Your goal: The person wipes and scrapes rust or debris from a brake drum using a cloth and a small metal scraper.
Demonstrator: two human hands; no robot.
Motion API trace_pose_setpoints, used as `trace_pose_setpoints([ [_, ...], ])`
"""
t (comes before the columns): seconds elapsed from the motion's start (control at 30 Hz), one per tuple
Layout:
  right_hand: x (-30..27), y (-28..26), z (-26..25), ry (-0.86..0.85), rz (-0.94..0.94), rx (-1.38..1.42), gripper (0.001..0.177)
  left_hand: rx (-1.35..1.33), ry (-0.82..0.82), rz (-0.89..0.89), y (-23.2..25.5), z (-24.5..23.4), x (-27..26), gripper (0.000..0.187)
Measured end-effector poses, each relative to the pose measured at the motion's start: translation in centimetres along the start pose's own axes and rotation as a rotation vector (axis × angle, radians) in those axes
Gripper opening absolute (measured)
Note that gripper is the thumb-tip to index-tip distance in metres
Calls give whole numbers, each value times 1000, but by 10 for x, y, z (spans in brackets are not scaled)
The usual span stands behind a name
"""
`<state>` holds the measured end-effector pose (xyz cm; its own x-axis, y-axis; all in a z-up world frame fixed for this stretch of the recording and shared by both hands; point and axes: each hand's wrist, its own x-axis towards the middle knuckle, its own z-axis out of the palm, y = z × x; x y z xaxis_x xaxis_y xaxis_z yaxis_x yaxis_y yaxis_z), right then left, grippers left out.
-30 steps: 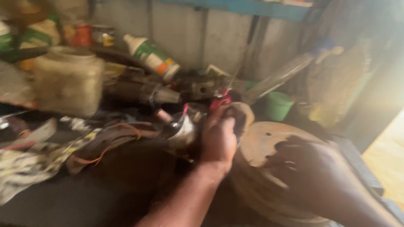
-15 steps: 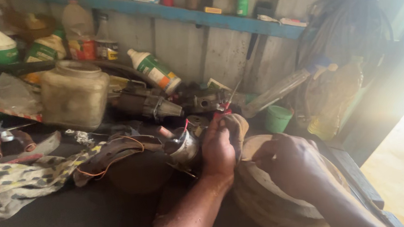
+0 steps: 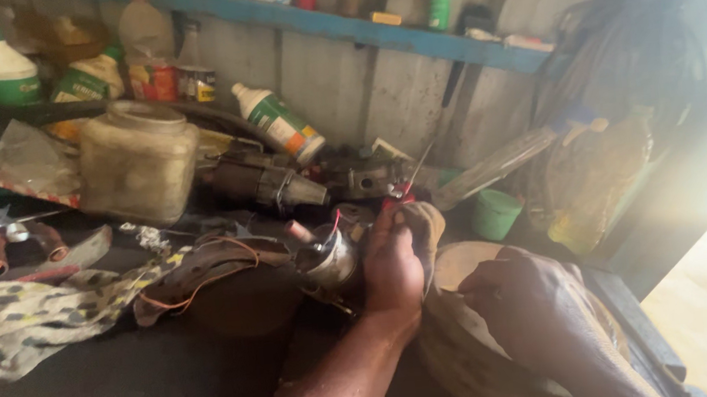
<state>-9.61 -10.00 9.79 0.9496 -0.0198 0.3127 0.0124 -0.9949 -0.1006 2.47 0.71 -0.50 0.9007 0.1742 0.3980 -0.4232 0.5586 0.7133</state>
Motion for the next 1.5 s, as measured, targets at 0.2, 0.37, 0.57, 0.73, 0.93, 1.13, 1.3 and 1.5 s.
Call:
trace_pose_setpoints([
  [0.2,17,-4,-2,50,-3,55,14,-273,-62,-34,2,6,2,34],
  [0.37,-1,5,5,81,-33,25,16,164,26,-59,5,2,-5,37],
  [0.57,12,16,-1,-61,132,121,17,-20,-91,-20,42,11,-22,28],
  [0.73,-9,32,2,76,-108,53,16,519,-670,245,100,-33,-72,31],
  [0.93,15,25,10,48,-25,77,15,886,-951,128,126,-26,-98,23],
  [1.13,16,40,20,89,-241,6,20,972,-510,-225,128,-16,-88,46],
  [1.3,29,23,11,-58,134,159,16,810,-571,26,123,-17,-71,92],
  [1.5,31,19,6,-40,114,156,14,867,-742,45,112,-20,-56,124],
])
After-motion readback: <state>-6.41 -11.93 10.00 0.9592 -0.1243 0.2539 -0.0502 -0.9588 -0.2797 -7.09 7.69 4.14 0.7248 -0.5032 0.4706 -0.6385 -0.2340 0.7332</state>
